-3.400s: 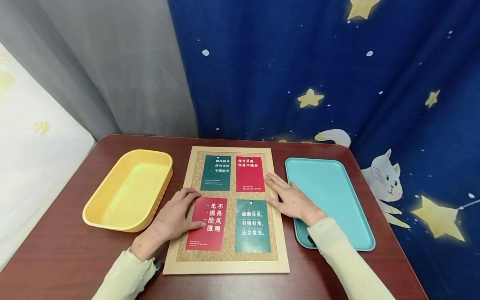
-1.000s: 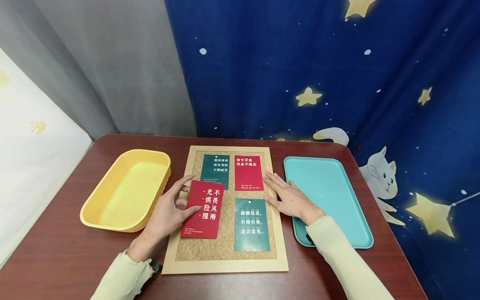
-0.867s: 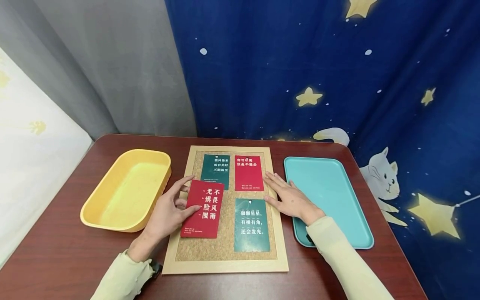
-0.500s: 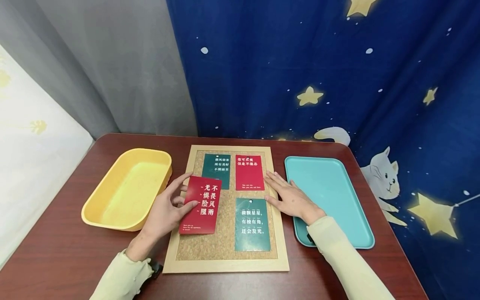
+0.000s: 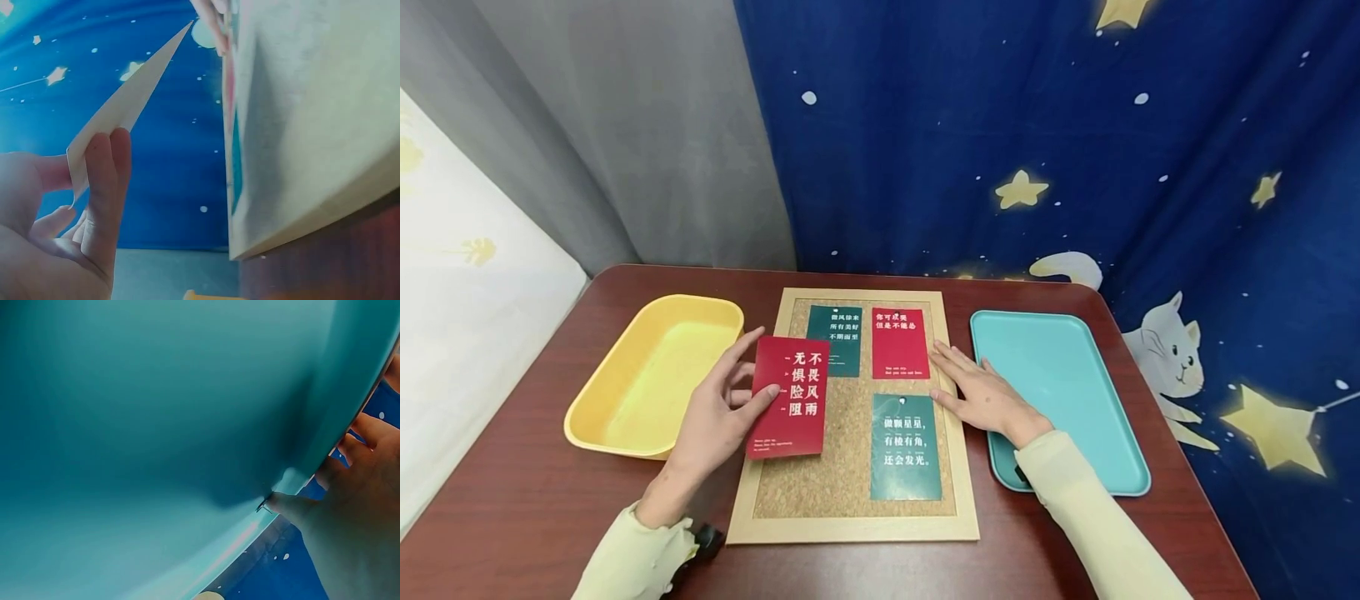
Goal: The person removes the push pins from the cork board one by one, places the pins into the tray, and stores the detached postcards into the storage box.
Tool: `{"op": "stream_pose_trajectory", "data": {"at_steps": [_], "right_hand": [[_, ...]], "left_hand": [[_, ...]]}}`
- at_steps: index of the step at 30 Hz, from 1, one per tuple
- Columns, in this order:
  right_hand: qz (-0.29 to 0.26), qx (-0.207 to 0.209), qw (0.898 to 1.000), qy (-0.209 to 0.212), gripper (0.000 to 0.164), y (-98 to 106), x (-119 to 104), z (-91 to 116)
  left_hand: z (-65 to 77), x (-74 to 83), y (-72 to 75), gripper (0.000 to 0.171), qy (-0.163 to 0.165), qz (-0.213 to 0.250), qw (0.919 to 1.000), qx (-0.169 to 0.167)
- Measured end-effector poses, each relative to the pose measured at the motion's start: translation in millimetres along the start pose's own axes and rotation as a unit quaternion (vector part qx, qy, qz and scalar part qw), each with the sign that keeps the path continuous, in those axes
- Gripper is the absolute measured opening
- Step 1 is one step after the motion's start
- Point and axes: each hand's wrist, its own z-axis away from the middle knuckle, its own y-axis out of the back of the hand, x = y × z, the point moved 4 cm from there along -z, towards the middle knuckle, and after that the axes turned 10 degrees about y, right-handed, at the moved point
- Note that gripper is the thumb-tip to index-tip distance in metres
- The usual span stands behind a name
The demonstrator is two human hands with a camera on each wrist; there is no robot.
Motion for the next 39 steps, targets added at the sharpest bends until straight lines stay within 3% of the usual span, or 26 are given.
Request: {"op": "stream_pose_trajectory", "data": {"at_steps": [11,16,21,39], "right_hand": [[0.003,0.0,1.0,-0.001,0.074,0.8,-1.5,0.6],[0.005,-0.003,1.0,0.001,0.073,-0.2,-2.4,1.8],[0.004,-0.002,1.0,0.004,0.073,-0.9,-2.1,2.9],[0.006,0.001,1.0,0.007,0.074,0.8,-1.5,1.6]], "left_hand": [[5.8,8.5,18.4,0.083,0.008,0.001,0.9997,0.021],[6.6,9.0,28.3,0.081,0.032,0.023,0.9989,0.025],[6.6,7.4,37.7,0.08,0.051,0.031,0.9978,0.03],[1.1,-3.6,61.6,0.076,0.063,0.041,0.9957,0.054]]}}
